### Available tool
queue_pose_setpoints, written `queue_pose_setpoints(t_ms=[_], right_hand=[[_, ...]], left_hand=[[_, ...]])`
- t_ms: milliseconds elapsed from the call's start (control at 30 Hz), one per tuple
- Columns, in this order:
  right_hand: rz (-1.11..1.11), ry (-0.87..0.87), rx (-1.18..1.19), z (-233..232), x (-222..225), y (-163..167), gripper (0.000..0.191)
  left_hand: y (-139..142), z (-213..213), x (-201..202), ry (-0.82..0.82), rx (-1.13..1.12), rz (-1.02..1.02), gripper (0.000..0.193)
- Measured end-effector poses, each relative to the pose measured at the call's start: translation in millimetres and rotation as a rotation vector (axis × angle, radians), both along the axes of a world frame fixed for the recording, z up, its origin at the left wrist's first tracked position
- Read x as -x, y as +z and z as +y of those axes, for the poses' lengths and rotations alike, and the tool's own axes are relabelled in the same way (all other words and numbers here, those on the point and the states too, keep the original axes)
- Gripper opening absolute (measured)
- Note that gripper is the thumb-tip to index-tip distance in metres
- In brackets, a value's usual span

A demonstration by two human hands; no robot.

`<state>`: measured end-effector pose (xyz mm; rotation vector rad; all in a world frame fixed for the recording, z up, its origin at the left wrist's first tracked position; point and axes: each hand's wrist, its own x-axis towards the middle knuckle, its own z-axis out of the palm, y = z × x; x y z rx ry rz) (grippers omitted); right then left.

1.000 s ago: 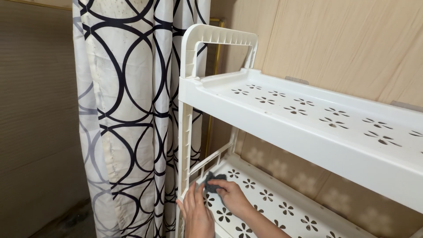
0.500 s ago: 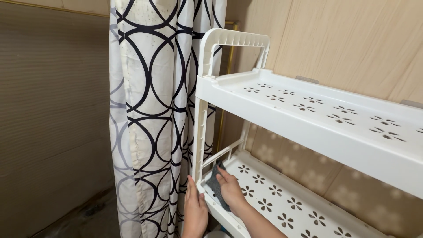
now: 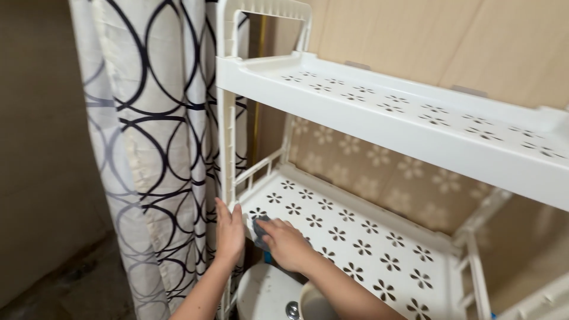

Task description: The person wipes the surfaces of a white plastic bathroom shelf with a grey cloth. They repeatedly dip the cloth into a white bucket of water, wring it out, and wipe the top and lower shelves of the unit.

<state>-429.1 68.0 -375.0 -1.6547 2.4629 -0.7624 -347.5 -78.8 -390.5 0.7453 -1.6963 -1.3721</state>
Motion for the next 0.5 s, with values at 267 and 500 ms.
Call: queue_pose_setpoints(t_ms=[267,500], right_hand=[[-0.1,-0.253,-0.158,182,-27,32,0.045],[-0.02,-0.14,-0.159,89,-24,15,0.045]], left_hand=[[-1,10,5,0.031,0.098,-0.158,0.108],[-9,0,9,0.039,0.161,-0.162,0.108]])
